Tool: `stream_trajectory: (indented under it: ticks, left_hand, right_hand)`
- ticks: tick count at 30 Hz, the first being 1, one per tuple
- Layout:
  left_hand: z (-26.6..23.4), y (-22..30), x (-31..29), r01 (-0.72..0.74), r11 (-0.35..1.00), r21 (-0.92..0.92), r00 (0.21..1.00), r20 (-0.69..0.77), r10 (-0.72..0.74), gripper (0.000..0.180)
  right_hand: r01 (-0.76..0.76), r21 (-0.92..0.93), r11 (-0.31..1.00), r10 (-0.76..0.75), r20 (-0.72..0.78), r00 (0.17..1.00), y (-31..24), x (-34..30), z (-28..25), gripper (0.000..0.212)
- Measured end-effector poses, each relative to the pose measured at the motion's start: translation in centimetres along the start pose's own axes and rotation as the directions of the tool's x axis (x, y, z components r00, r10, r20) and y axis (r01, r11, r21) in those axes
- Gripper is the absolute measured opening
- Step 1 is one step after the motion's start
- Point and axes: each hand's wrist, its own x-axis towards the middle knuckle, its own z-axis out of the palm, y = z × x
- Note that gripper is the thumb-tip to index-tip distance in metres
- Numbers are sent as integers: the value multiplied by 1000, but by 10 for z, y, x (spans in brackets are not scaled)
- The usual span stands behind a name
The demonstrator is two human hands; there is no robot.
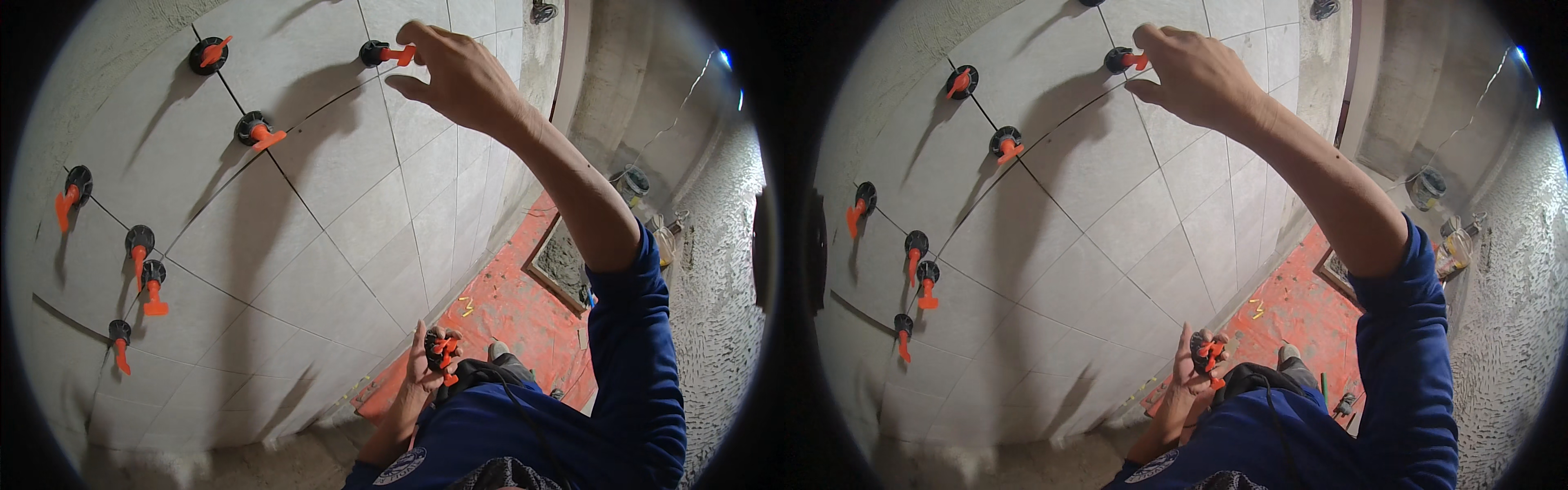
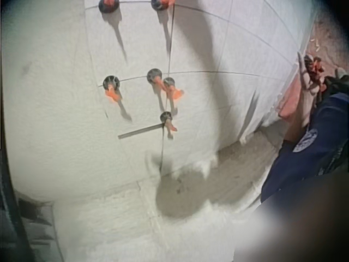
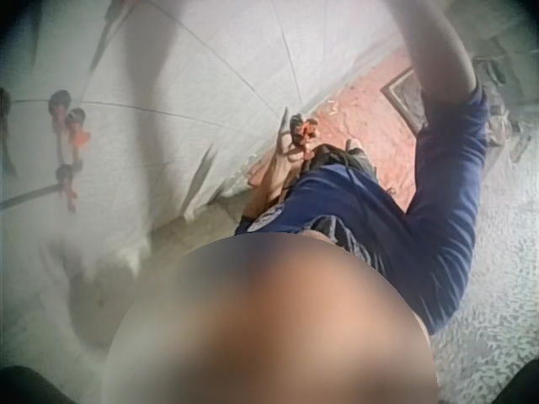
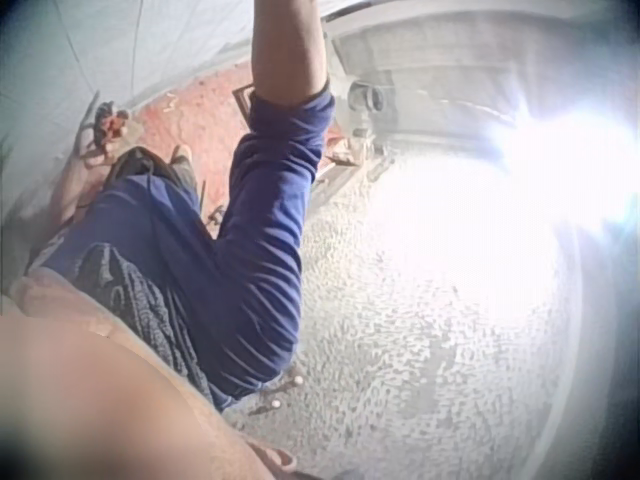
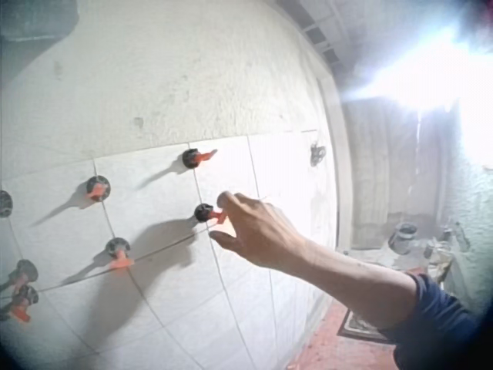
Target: The person installs red and black tile leveling clips into the gaps between white wall tiles. They repeatedly pick clips from a pile on the floor, place them between tiles, and tighten the clips by hand to align the tiles.
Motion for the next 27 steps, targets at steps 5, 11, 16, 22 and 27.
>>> stream_trajectory:
  ticks: [5,11,16,22,27]
  left_hand:
    - [2,3,-9,-24,999,32,996,-88,27,56]
    - [11,4,-18,-47,994,96,971,-229,68,53]
    - [18,2,-23,-75,972,224,878,-447,171,52]
    - [23,-3,-30,-93,959,268,869,-448,209,53]
    - [19,-4,-37,-145,939,312,857,-434,277,49]
  right_hand:
    - [218,-277,936,-218,32,975,10,6,1,16]
    - [-14,-62,998,24,171,985,3,13,-3,27]
    - [-528,292,797,417,365,832,4,29,-7,36]
    - [-482,325,814,380,329,864,7,27,-3,31]
    - [-317,245,916,278,180,944,0,13,0,38]
